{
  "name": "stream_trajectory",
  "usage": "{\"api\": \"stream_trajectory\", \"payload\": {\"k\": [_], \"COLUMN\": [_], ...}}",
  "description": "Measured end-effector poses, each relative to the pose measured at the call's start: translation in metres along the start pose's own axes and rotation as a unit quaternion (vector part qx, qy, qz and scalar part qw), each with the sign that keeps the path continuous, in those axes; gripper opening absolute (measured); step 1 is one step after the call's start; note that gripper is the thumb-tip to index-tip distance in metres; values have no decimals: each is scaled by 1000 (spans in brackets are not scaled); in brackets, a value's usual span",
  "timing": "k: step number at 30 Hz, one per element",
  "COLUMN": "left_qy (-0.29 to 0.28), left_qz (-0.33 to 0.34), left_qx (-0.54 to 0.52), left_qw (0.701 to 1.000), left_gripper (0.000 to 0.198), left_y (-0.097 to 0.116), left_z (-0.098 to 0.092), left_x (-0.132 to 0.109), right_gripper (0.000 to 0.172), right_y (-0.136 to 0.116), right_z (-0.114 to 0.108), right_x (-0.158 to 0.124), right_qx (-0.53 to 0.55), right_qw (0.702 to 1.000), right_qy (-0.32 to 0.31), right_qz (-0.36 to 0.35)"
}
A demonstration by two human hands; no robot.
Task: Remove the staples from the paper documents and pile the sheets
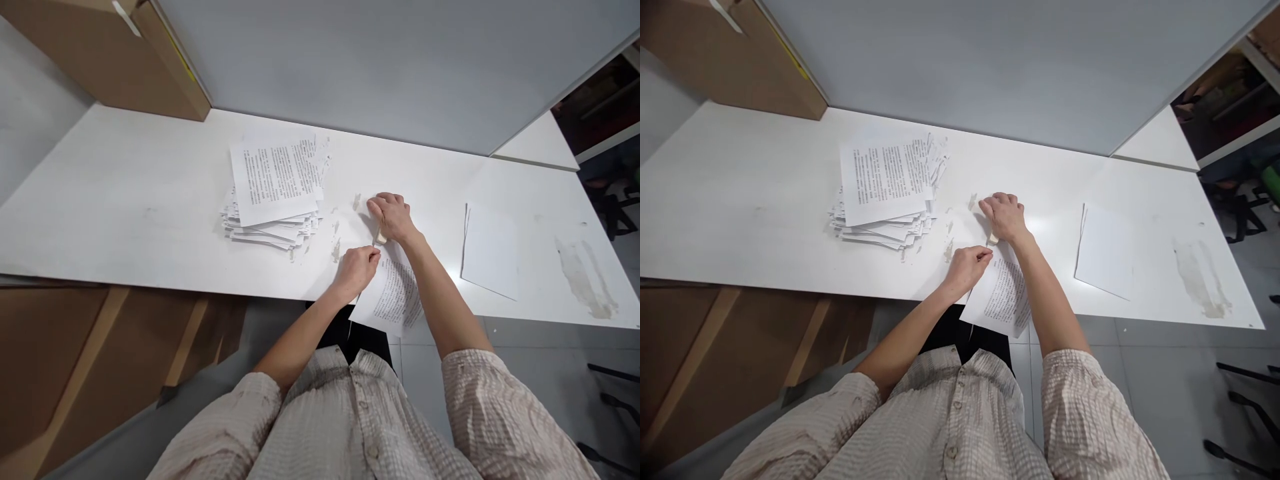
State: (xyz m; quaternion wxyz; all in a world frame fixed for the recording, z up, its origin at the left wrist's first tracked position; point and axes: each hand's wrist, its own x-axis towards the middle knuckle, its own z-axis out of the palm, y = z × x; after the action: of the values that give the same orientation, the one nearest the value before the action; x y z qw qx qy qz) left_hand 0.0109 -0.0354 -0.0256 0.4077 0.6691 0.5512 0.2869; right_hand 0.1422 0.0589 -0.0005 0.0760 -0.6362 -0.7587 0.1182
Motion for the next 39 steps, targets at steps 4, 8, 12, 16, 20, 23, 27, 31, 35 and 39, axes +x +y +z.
{"api": "stream_trajectory", "payload": {"k": [4, 8, 12, 16, 20, 23, 27, 31, 35, 39], "left_qy": [1, 2, 5, 18, 20, 17, 8, 25, 44, 64], "left_qz": [-5, -8, 2, 15, 20, 20, 45, 158, 183, 167], "left_qx": [0, -4, -4, 7, -2, -23, -45, -76, -165, -221], "left_qw": [1000, 1000, 1000, 1000, 1000, 999, 998, 984, 968, 959], "left_gripper": [19, 18, 19, 19, 18, 17, 16, 16, 14, 15], "left_y": [0, -1, -2, -2, -1, -1, 1, 16, 42, 58], "left_z": [0, 1, 1, 1, 1, -1, -6, -14, -18, -8], "left_x": [0, 1, 1, 1, 2, -2, -23, -54, -67, -61], "right_gripper": [50, 45, 43, 43, 43, 47, 45, 41, 46, 41], "right_y": [-2, -5, -10, -13, -4, 9, 25, 26, 17, 7], "right_z": [3, 6, 9, 5, -13, -27, -27, 0, 27, 25], "right_x": [-1, -3, -8, -8, -10, -39, -131, -233, -281, -279], "right_qx": [-29, -64, -92, -81, 46, 216, 375, 407, 576, 656], "right_qw": [999, 996, 989, 988, 985, 934, 847, 800, 716, 668], "right_qy": [25, 62, 116, 133, 160, 270, 299, 311, 243, 214], "right_qz": [-12, -17, -28, -13, 35, 95, 230, 313, 311, 278]}}
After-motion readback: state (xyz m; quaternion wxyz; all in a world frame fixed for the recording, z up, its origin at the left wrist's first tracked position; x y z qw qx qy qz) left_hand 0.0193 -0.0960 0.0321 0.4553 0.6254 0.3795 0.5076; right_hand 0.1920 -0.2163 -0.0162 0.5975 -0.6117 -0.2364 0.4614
